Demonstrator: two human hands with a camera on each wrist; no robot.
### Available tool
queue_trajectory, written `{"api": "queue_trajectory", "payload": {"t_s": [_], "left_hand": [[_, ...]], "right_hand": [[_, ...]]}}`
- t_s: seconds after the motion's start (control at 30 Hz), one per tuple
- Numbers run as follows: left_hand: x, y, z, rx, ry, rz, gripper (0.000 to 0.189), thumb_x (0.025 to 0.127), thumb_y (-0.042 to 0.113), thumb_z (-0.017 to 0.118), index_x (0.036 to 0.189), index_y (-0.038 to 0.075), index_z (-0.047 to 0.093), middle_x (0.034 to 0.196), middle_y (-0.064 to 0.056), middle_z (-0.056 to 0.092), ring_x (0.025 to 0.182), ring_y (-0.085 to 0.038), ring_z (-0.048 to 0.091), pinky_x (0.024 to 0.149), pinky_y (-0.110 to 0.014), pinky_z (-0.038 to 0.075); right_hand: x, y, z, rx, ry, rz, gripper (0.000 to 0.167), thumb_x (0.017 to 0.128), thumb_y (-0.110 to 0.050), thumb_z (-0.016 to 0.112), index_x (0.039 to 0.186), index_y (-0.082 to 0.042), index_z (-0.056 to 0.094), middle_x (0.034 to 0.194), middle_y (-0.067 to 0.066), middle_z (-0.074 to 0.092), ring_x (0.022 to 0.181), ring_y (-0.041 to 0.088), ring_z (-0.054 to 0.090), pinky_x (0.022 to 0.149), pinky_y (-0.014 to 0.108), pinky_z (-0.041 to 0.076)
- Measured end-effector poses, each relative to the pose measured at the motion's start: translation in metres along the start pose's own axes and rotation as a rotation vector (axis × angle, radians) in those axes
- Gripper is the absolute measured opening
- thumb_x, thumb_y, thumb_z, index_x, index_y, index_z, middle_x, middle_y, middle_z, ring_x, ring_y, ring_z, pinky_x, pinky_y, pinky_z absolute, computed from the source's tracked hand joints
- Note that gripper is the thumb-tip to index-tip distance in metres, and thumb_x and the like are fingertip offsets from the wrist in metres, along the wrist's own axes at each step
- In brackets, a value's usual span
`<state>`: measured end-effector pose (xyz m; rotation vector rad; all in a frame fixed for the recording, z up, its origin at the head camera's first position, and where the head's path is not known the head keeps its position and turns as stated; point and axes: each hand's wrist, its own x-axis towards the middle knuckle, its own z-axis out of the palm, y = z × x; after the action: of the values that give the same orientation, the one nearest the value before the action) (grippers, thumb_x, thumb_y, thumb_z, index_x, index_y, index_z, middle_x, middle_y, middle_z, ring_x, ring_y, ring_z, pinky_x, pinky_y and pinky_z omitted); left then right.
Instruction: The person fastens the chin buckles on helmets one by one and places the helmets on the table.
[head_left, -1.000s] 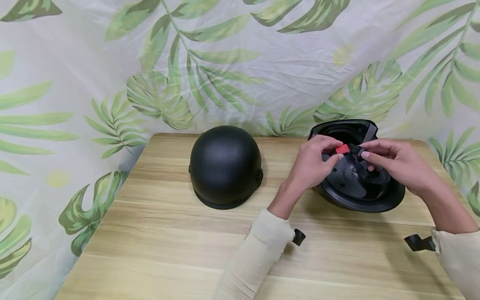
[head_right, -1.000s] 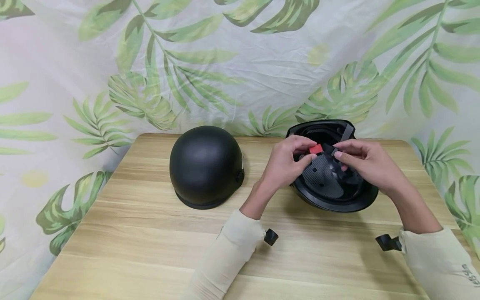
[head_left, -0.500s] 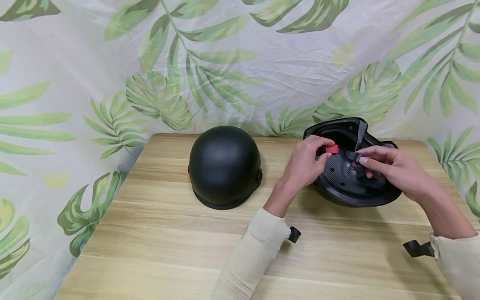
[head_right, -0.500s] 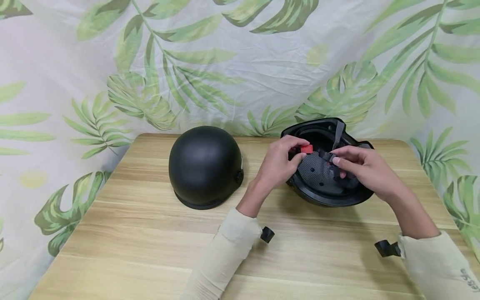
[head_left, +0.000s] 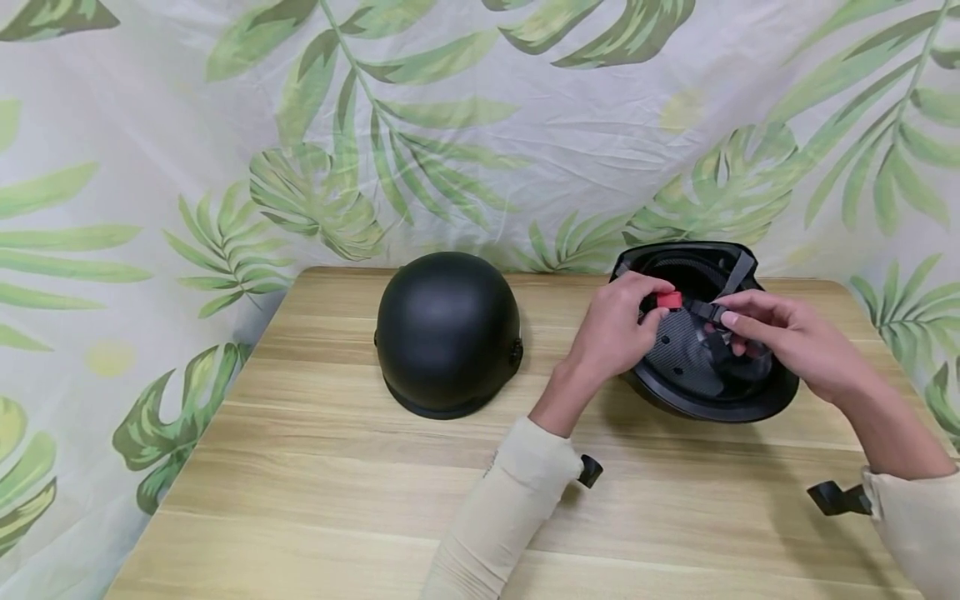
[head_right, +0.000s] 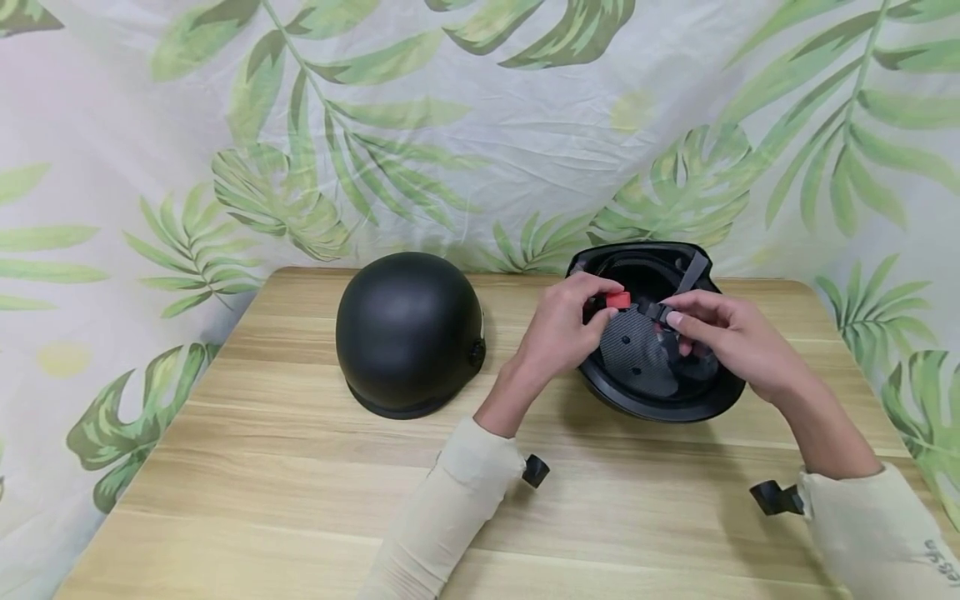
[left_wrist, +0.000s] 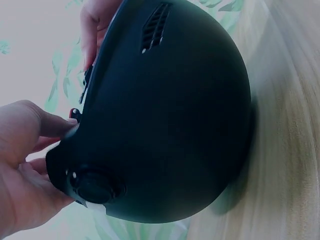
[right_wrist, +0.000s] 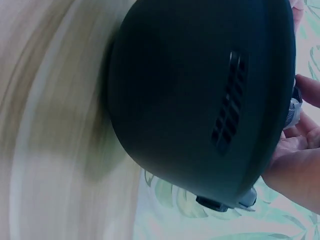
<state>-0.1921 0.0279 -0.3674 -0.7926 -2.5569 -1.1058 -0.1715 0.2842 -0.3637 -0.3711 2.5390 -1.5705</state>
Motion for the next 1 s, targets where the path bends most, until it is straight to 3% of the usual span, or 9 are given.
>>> {"api": "queue_trajectory", "payload": {"t_s": [0.3,0.73,1.0], "left_hand": [[-0.0016,0.0041,0.0027,0.04,-0.003,0.006,0.028,0.105,0.015,0.069,0.133,0.01,0.074,0.132,-0.006,0.072,0.104,-0.014,0.068,0.076,-0.01,0.043],[-0.0002,0.0043,0.0038,0.109,-0.048,0.007,0.028,0.106,0.015,0.068,0.133,0.014,0.075,0.13,-0.003,0.073,0.116,-0.013,0.068,0.092,-0.016,0.052],[-0.0013,0.001,0.0027,0.046,-0.07,-0.011,0.027,0.106,0.012,0.068,0.132,0.015,0.075,0.131,-0.002,0.072,0.113,-0.012,0.066,0.09,-0.013,0.05]], "right_hand": [[0.0021,0.0027,-0.0077,0.013,-0.008,-0.051,0.028,0.111,-0.007,0.057,0.125,-0.025,0.073,0.087,-0.008,0.069,0.076,0.011,0.063,0.064,0.027,0.05],[0.0065,0.0047,-0.0001,0.002,-0.016,-0.062,0.025,0.111,-0.008,0.058,0.125,-0.022,0.072,0.085,-0.006,0.067,0.076,0.014,0.061,0.065,0.027,0.05],[0.0081,0.0036,0.0016,0.007,-0.024,-0.057,0.024,0.111,-0.009,0.057,0.125,-0.022,0.072,0.084,-0.006,0.066,0.076,0.014,0.06,0.065,0.028,0.049]]}}
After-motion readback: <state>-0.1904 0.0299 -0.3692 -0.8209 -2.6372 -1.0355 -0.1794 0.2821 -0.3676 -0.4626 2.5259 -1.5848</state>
